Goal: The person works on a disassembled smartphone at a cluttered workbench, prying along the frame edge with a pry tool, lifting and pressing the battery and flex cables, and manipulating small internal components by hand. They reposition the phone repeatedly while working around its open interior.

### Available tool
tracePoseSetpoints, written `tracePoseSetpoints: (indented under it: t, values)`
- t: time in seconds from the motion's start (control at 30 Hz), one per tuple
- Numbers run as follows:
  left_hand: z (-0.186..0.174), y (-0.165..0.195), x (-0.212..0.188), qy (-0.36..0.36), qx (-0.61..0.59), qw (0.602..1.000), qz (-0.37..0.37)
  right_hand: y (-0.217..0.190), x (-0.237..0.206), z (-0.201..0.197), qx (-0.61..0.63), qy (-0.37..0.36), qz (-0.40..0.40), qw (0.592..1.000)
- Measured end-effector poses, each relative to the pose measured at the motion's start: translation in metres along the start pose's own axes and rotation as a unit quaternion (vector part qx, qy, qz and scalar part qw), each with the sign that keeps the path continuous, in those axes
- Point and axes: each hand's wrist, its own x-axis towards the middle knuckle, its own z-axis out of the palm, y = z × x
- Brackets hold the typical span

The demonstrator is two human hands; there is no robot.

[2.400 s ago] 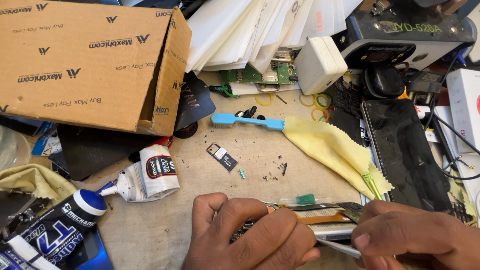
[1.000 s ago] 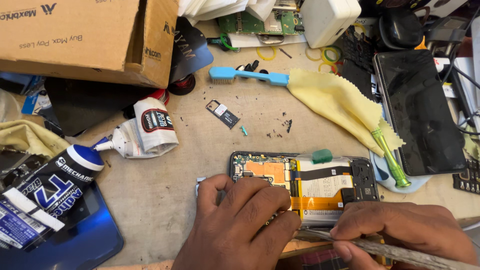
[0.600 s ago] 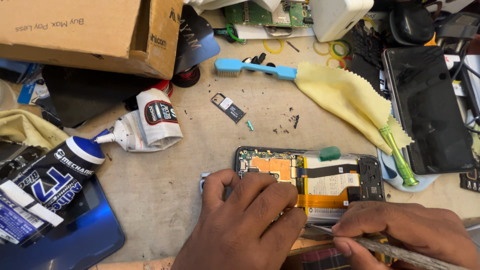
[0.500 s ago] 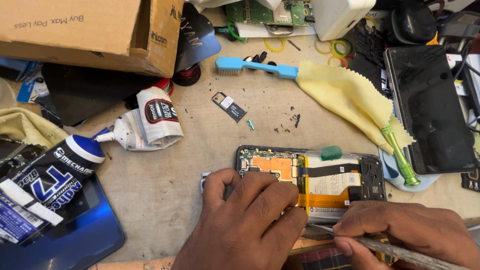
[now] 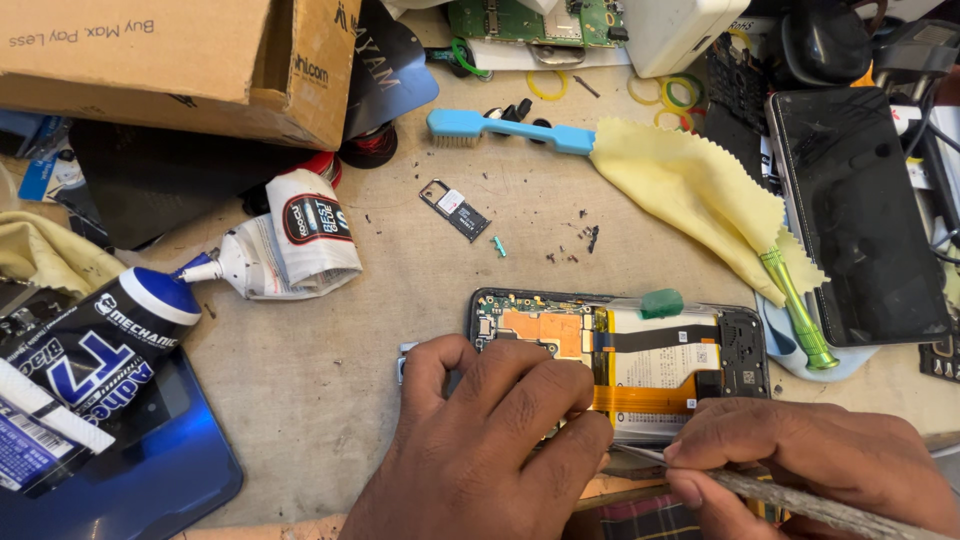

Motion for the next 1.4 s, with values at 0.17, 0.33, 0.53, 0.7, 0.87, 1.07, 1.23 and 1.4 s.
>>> tracePoseSetpoints:
  t: [0.17, 0.33, 0.53, 0.7, 0.87, 1.07, 1.23, 1.4]
  values:
    - [-0.001, 0.003, -0.001, -0.004, -0.006, 1.0, -0.008, -0.002, 0.0, 0.0, -0.006, 0.003, -0.019, 1.0]
    - [-0.002, 0.002, 0.0, -0.006, -0.004, 1.0, -0.006, -0.006, 0.001, 0.001, -0.01, 0.01, -0.014, 1.0]
    - [-0.001, 0.002, 0.001, -0.003, -0.005, 1.0, -0.006, -0.01, 0.002, 0.003, -0.011, 0.03, -0.019, 0.999]
    - [0.0, 0.001, 0.001, -0.002, -0.002, 1.0, -0.007, -0.008, 0.002, 0.006, -0.011, 0.028, -0.017, 0.999]
    - [0.0, 0.001, 0.002, -0.002, -0.002, 1.0, -0.009, -0.008, 0.002, 0.004, -0.013, 0.026, -0.019, 0.999]
    - [-0.001, 0.003, 0.006, 0.004, -0.015, 1.0, -0.018, -0.009, 0.002, 0.001, 0.025, 0.022, -0.021, 0.999]
    - [-0.002, 0.001, 0.008, 0.006, -0.042, 0.999, -0.009, -0.005, -0.002, 0.001, 0.014, 0.017, -0.021, 1.0]
    - [0.0, 0.002, 0.01, 0.002, -0.024, 0.999, -0.031, 0.006, -0.006, -0.002, -0.006, 0.007, 0.003, 1.0]
